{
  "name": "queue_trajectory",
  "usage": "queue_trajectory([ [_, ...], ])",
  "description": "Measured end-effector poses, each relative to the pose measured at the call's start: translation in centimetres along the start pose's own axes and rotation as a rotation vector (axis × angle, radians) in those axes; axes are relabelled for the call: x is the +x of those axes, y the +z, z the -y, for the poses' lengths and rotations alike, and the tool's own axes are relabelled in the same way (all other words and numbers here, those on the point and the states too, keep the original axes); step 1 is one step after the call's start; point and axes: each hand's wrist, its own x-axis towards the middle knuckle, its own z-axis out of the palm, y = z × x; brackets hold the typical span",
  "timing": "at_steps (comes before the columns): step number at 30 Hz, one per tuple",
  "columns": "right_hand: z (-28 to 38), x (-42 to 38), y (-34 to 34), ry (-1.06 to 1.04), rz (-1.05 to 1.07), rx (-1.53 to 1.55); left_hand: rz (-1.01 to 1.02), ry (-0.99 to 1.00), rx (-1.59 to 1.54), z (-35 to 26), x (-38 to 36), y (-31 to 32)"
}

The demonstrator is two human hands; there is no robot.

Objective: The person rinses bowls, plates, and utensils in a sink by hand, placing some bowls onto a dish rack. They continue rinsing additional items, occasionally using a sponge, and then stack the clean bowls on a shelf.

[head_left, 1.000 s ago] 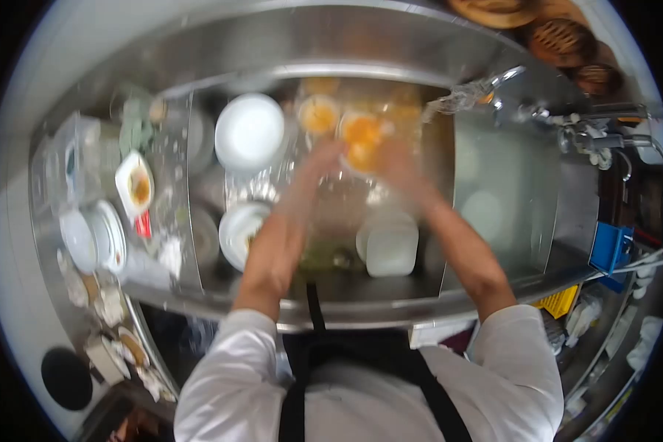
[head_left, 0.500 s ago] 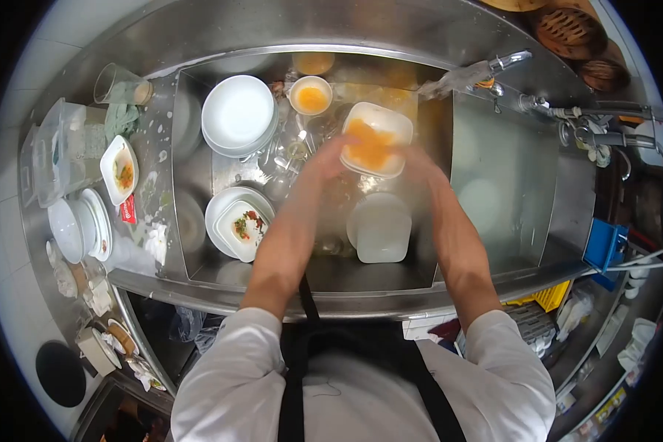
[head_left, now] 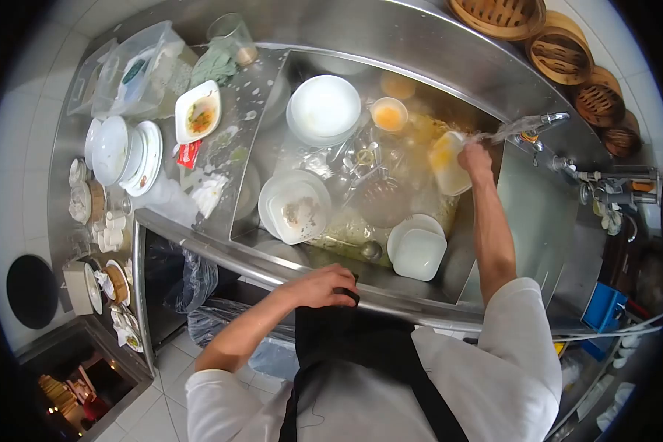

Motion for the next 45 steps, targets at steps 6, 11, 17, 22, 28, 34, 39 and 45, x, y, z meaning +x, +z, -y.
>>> queue_trajectory([
  [6,-2.4,-0.2,8.8,0.366,-0.206,1.601,-0.390,-0.183,0.004,-3.8,-15.0,2.0],
  [11,1.7,-1.8,6.5,0.365,-0.064,1.371,-0.088,-0.856,0.177,-1.1,-20.4,4.1],
  [17,-0.5,-3.6,3.0,0.181,-0.006,1.591,-0.487,-0.007,-0.545,-5.2,0.6,-7.3],
  [22,-2.0,-5.7,4.8,-0.005,0.525,1.869,-0.199,-0.182,-1.319,3.2,23.8,-11.0],
  [28,2.3,-4.5,2.1,-0.262,-0.388,0.538,-0.331,-0.250,-1.438,5.9,33.3,-8.6],
  [34,0.5,-2.9,2.3,-0.115,-0.332,0.712,-0.408,-0.252,-0.998,7.8,31.3,-11.4],
  [39,-0.2,-5.6,-1.1,-0.032,-0.235,0.769,-0.559,-0.420,-0.944,11.0,32.1,-9.2],
  [45,-2.5,-7.5,0.7,0.228,0.141,0.722,-0.694,-0.214,-1.713,10.8,35.8,-3.3],
])
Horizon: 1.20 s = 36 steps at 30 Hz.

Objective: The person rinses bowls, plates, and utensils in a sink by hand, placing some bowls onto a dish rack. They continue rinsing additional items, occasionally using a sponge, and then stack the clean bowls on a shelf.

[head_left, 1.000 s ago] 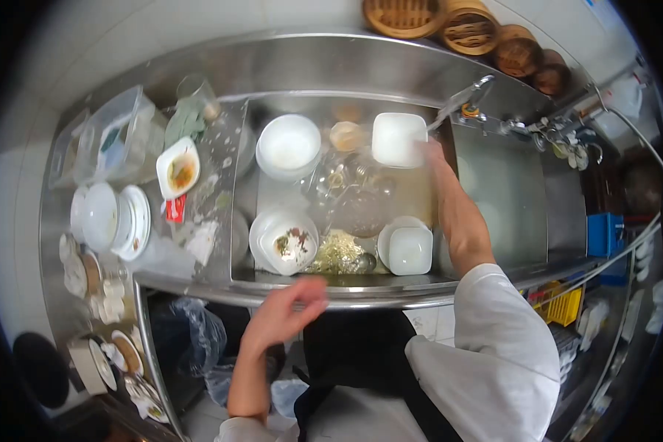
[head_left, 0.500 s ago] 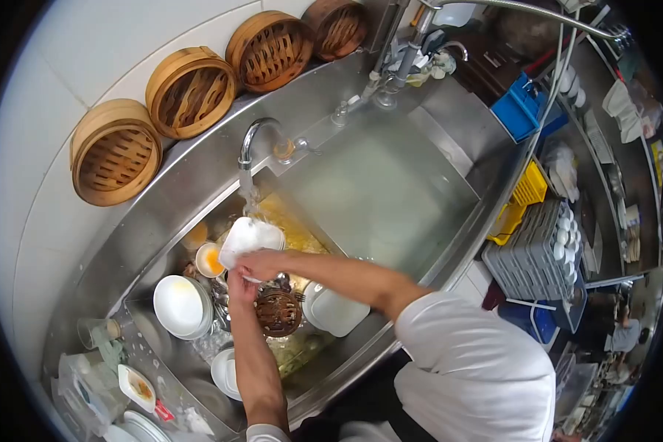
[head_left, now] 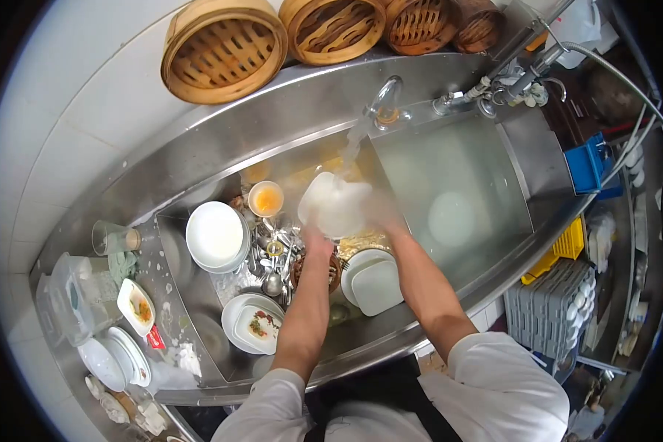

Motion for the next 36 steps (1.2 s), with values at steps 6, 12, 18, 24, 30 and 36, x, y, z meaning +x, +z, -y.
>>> queue_trajectory([
  [6,2.4,-12.1,0.4,-0.033,-0.346,-0.452,0.034,0.305,0.887,-1.6,3.7,1.2],
  [12,-5.3,-16.4,7.0,-0.267,-0.026,-0.878,0.132,0.590,1.748,-6.4,-0.4,8.3],
  [18,-3.5,-0.8,3.5,-0.056,0.062,0.218,0.002,0.422,1.491,-9.2,-1.5,3.0],
  [24,-1.2,3.3,0.7,-0.186,-0.111,-0.193,-0.042,0.397,0.814,-4.2,1.1,-1.8],
  [30,-1.3,-14.4,0.8,0.003,-0.221,-0.590,0.120,0.631,0.944,4.5,13.6,-5.4],
  [36,-5.2,-12.5,4.2,-0.300,-0.056,-0.888,0.089,0.301,0.645,0.8,5.2,2.5],
])
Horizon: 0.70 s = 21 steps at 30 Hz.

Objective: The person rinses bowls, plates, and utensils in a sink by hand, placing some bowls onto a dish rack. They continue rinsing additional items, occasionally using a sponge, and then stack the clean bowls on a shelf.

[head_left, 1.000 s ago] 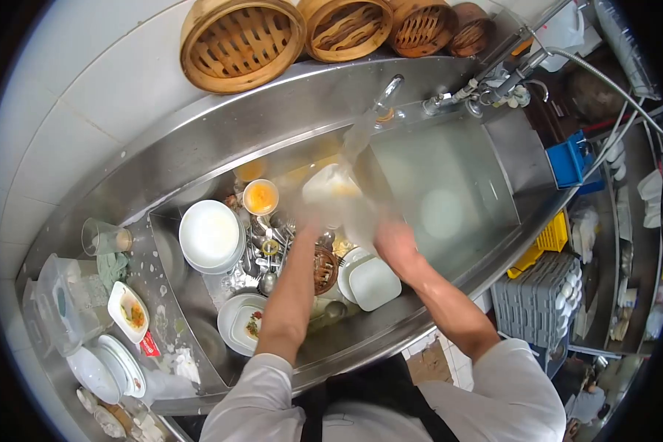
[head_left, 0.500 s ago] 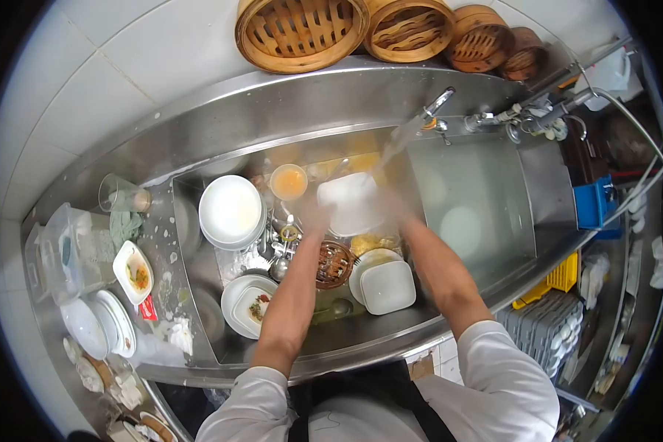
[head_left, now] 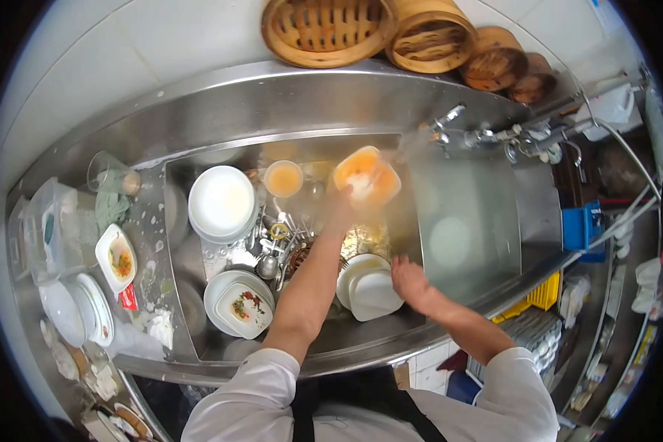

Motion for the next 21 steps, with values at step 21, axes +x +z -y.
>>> queue_trajectory([
  [21,5.8,17.2,-2.2,-0.585,-0.159,0.641,-0.044,-0.277,-0.176,-4.5,-7.6,-5.3],
])
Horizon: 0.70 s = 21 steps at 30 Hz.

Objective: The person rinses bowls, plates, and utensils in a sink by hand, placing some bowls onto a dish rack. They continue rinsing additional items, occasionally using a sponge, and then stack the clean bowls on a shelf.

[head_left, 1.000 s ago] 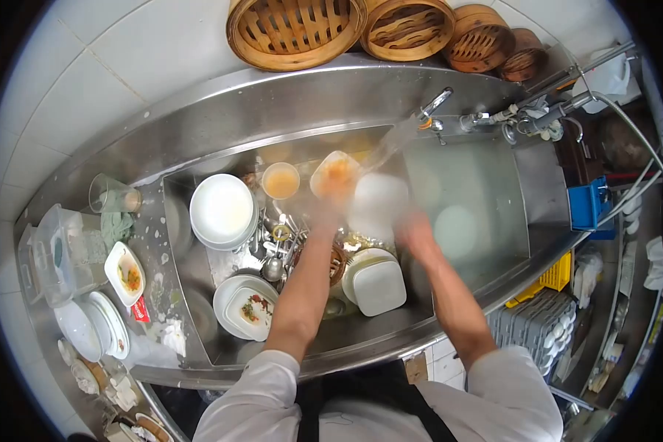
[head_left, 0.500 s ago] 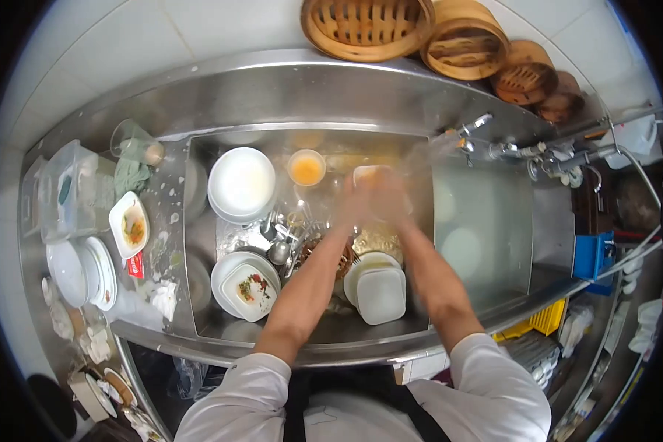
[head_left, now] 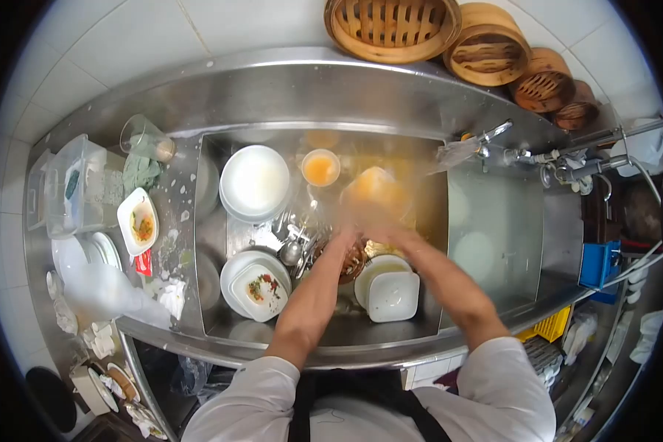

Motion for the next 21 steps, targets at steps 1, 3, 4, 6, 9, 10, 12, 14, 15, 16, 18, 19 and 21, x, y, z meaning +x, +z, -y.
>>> queue_trajectory([
  [1,-1.2,-0.4,0.2,0.086,-0.137,-0.102,-0.019,-0.113,-0.030,-0.4,-0.6,0.0],
  [3,-3.5,0.8,0.8,0.240,-0.287,-0.279,0.019,0.051,-0.057,0.7,-1.0,2.0],
  [4,-3.0,2.0,0.9,0.308,-0.292,-0.346,-0.047,0.107,0.019,0.7,-0.1,2.4],
  [6,-2.4,-0.9,0.4,0.195,-0.056,-0.370,0.018,0.048,-0.019,0.6,0.4,0.4],
  [9,-9.3,-0.9,2.5,0.343,0.240,-0.083,-0.040,0.158,0.297,0.1,-0.2,2.0],
  [10,-9.2,-0.1,2.5,0.305,0.023,-0.031,-0.095,0.294,0.477,1.9,3.6,1.2],
  [12,-6.3,-1.2,2.8,0.229,-0.183,-0.108,-0.101,0.392,0.581,0.4,3.8,0.4],
  [14,-5.7,-1.6,0.1,0.255,-0.017,-0.394,-0.104,0.413,0.610,-1.2,3.5,-0.5],
  [15,-6.9,-1.4,-0.6,0.338,0.165,-0.528,-0.114,0.420,0.653,-0.9,2.9,-0.7],
  [16,-6.4,-1.1,-2.4,0.027,-0.262,-0.468,-0.124,0.427,0.695,-0.4,2.3,-1.0],
  [18,-3.7,0.9,-1.9,0.049,0.010,-0.295,-0.164,0.434,0.660,-0.8,2.7,-1.0],
  [19,-2.5,0.9,-0.9,0.070,0.151,-0.198,-0.174,0.430,0.661,-0.5,2.7,-1.4],
  [21,-2.6,-0.9,-1.8,0.255,0.034,-0.140,-0.157,0.456,0.711,-0.8,3.2,-1.8],
])
